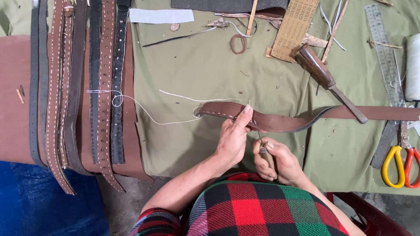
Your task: Hand-stitching a leather belt using an awl, needle, and thread, followed by tapping the stitches with a wooden tool.
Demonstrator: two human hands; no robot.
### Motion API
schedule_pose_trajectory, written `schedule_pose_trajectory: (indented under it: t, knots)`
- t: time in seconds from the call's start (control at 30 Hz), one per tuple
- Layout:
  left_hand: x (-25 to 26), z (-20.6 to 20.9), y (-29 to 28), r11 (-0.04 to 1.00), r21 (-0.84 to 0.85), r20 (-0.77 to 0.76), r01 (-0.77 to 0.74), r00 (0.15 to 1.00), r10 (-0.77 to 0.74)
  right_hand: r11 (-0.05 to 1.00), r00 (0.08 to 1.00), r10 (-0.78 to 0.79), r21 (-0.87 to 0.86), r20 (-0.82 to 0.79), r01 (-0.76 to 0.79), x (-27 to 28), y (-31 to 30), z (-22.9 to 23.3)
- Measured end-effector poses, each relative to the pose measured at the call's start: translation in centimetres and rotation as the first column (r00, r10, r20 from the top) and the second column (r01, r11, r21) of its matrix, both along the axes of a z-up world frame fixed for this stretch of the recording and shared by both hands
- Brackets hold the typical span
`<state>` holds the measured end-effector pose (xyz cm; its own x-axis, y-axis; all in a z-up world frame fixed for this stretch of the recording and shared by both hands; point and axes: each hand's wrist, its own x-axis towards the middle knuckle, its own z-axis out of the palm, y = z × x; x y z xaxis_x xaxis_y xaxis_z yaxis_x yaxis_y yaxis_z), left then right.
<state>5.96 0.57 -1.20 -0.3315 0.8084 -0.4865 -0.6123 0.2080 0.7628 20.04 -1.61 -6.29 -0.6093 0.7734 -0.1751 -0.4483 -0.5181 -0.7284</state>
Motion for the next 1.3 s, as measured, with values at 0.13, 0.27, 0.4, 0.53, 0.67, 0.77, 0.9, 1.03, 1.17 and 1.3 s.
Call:
schedule_pose_trajectory:
  t: [0.13, 0.27, 0.4, 0.53, 0.67, 0.77, 0.9, 1.03, 1.17, 1.3]
  knots:
    - [-0.4, 2.3, 0.2, 0.999, 0.014, 0.074, -0.042, 0.996, 0.041, 0.999, 0.999, -0.042, 0.016, 0.004, 0.042, -0.8, 0.3, 0.7]
    - [-2.0, 0.5, 0.0, 0.999, 0.038, 0.063, -0.007, 0.998, 0.004, 0.989, 0.989, -0.123, 0.093, 0.081, 0.115, -0.9, 0.1, -0.7]
    - [-4.1, -2.1, -1.8, 0.988, 0.007, -0.003, 0.156, 0.988, -0.156, 0.993, 0.983, -0.114, 0.034, 0.145, 0.11, -0.9, 0.2, 0.0]
    - [-5.3, -1.3, -2.9, 0.926, -0.056, -0.008, 0.374, 0.927, -0.375, 0.993, 0.979, -0.105, -0.028, 0.177, 0.112, -1.3, 0.6, 0.6]
    - [-9.7, 1.6, -3.8, 0.628, -0.15, -0.383, 0.764, 0.541, -0.749, 0.995, 0.976, -0.097, -0.02, 0.197, 0.102, -0.6, 1.1, 0.4]
    - [-11.0, 2.9, -3.8, 0.71, -0.038, -0.494, 0.703, 0.605, -0.625, 0.992, 0.977, -0.121, 0.003, 0.176, 0.122, -0.2, 1.5, 0.7]
    - [-11.2, 2.8, -1.8, 0.808, 0.106, -0.953, 0.579, 0.293, -0.085, 0.998, 0.988, 0.017, -0.06, 0.156, -0.008, -0.5, 1.8, 1.7]
    - [-11.0, 0.1, 0.1, 0.779, 0.034, -0.999, 0.626, 0.029, 0.021, 0.996, 0.979, 0.002, -0.088, 0.202, 0.016, -0.4, 1.6, 1.8]
    - [-11.0, -0.7, 0.9, 0.751, 0.115, -0.991, 0.65, 0.024, 0.13, 0.997, 0.985, 0.001, -0.071, 0.175, 0.011, -0.1, 1.5, 1.9]
    - [-11.3, -0.8, 1.3, 0.722, 0.123, -0.988, 0.681, 0.016, 0.153, 0.997, 0.985, 0.017, -0.074, 0.174, -0.004, -0.4, 1.6, 1.9]
